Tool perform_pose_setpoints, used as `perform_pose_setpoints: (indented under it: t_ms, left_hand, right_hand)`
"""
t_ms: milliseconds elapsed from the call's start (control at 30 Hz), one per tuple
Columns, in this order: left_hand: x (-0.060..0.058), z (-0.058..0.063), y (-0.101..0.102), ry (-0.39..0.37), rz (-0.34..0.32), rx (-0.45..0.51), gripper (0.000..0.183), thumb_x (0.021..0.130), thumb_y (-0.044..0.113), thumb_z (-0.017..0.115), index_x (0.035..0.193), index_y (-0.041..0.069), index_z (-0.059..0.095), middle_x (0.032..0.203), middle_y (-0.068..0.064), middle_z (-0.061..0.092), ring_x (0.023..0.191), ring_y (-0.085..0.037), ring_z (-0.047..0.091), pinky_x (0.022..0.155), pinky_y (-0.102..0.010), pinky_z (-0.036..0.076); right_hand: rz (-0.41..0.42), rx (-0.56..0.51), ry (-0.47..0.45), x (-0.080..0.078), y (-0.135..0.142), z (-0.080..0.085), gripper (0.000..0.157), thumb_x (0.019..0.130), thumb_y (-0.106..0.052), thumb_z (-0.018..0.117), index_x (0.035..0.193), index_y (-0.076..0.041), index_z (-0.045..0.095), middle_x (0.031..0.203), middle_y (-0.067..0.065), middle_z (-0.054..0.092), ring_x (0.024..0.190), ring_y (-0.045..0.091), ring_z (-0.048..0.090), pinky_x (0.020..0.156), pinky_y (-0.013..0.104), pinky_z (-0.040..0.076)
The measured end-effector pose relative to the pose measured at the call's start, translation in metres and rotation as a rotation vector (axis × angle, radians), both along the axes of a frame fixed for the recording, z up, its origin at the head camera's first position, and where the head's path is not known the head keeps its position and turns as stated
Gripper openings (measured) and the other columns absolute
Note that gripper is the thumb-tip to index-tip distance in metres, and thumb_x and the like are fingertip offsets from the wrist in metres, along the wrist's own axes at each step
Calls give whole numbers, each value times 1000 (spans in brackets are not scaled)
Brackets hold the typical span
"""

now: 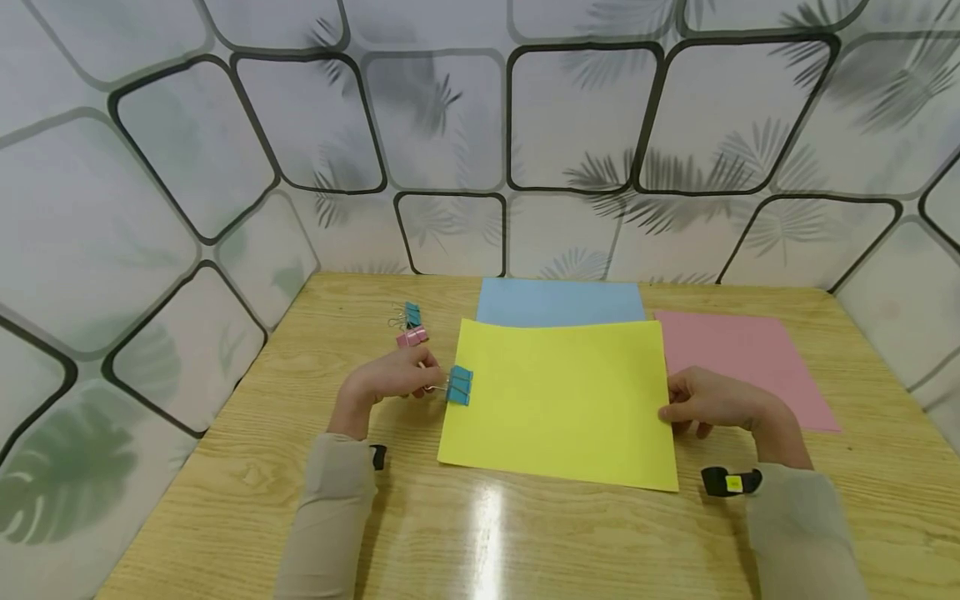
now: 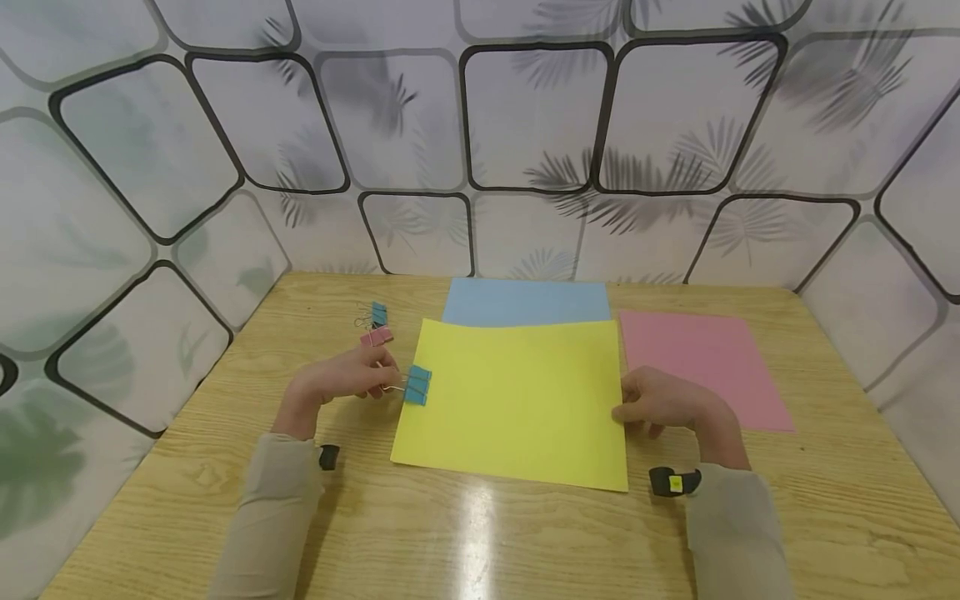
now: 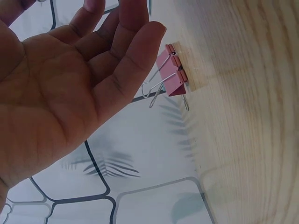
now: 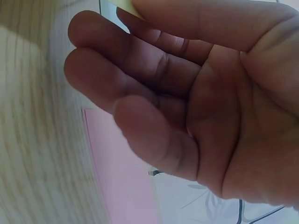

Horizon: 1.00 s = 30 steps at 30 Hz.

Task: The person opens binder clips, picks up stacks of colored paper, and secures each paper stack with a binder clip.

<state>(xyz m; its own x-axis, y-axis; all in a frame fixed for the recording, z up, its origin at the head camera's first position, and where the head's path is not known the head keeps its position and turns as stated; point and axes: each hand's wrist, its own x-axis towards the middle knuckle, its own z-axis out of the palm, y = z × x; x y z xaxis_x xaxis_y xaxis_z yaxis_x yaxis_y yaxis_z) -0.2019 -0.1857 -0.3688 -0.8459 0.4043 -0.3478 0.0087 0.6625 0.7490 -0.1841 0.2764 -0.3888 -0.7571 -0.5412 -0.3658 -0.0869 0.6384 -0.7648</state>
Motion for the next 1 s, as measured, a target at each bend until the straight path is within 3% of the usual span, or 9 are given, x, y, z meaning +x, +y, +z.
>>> perform_pose_setpoints:
  t_ms: [500, 800, 1000]
  left_hand:
    - [-2, -5, 5, -3, -29, -25, 25, 95, 21, 54, 97, -3, 58, 84, -13, 60, 72, -22, 53, 62, -30, 42]
    - [0, -7, 12, -5, -47, -32, 20, 93, 17, 50, 91, -2, 54, 74, -8, 52, 60, -15, 39, 57, -27, 33]
    - [-1, -8, 14, 5, -55, -58, 23, 93, 19, 50, 90, -3, 56, 70, -6, 50, 56, -14, 38, 54, -27, 30]
  right_hand:
    - [-14, 52, -2, 2, -1, 0, 20, 94, -15, 67, 80, -1, 62, 74, 8, 63, 69, 22, 61, 55, 38, 53]
    - [-52, 96, -8, 3, -2, -4, 24, 91, -15, 69, 74, -3, 57, 72, 7, 63, 67, 22, 60, 53, 38, 52]
    - [-45, 93, -14, 4, -3, -3, 25, 90, -14, 68, 72, -4, 55, 71, 8, 64, 66, 23, 62, 52, 38, 52]
